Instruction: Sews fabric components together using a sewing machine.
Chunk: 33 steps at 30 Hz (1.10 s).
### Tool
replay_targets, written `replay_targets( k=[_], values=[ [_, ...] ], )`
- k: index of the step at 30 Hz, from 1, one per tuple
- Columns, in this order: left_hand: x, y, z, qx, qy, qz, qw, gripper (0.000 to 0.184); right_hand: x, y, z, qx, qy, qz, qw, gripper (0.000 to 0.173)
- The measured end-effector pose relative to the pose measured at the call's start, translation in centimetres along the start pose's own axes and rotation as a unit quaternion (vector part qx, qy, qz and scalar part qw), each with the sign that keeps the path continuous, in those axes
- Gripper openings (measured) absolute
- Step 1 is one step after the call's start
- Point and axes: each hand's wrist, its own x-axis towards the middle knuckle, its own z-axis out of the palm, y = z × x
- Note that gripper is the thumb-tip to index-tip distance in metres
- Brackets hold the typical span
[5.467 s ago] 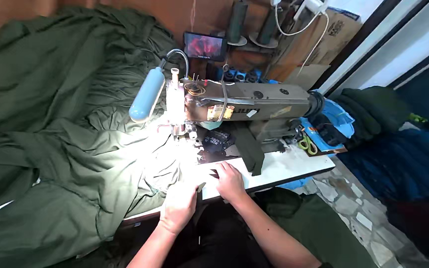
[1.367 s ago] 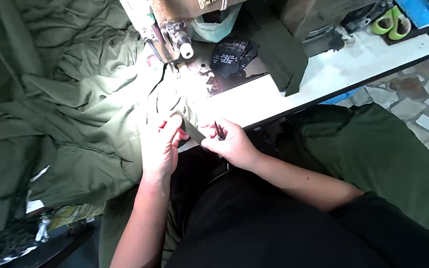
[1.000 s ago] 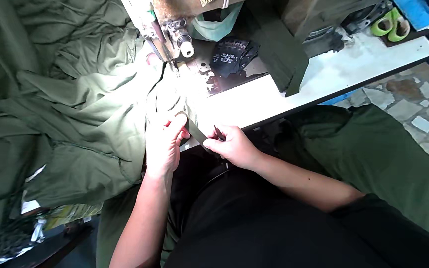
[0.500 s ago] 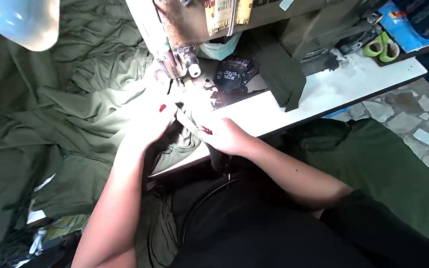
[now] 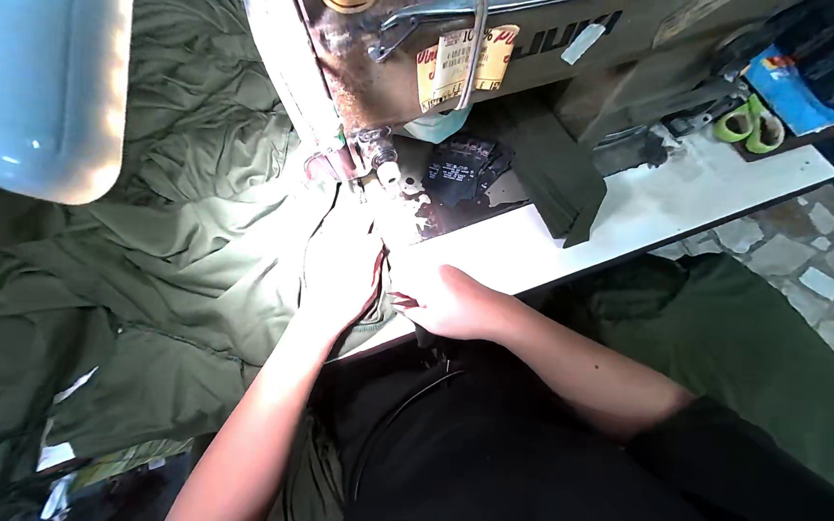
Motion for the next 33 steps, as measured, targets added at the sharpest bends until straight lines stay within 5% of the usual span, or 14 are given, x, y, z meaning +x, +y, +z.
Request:
replay_targets(
  k=[18, 24, 33],
  values=[
    [0.2, 0.1, -1.1, -0.067, -0.043, -0.057, 0.995, 0.029, 0.8, 0.3, -0.1, 0.041, 0.026, 0.019, 0.999, 0.014],
    [0.6, -0.4, -1.8, -0.135, 0.015, -0.084, 0.987, 0.03, 1.2, 0.3, -0.7, 0.072, 0.037, 0.03, 0.996, 0.016],
    [4.5, -1.3, -2.7, -0.087, -0.063, -0.172, 0.979, 0.026, 3.2, -0.5, -2.1, 0.068, 0.001, 0.136, 0.988, 0.029]
  ],
)
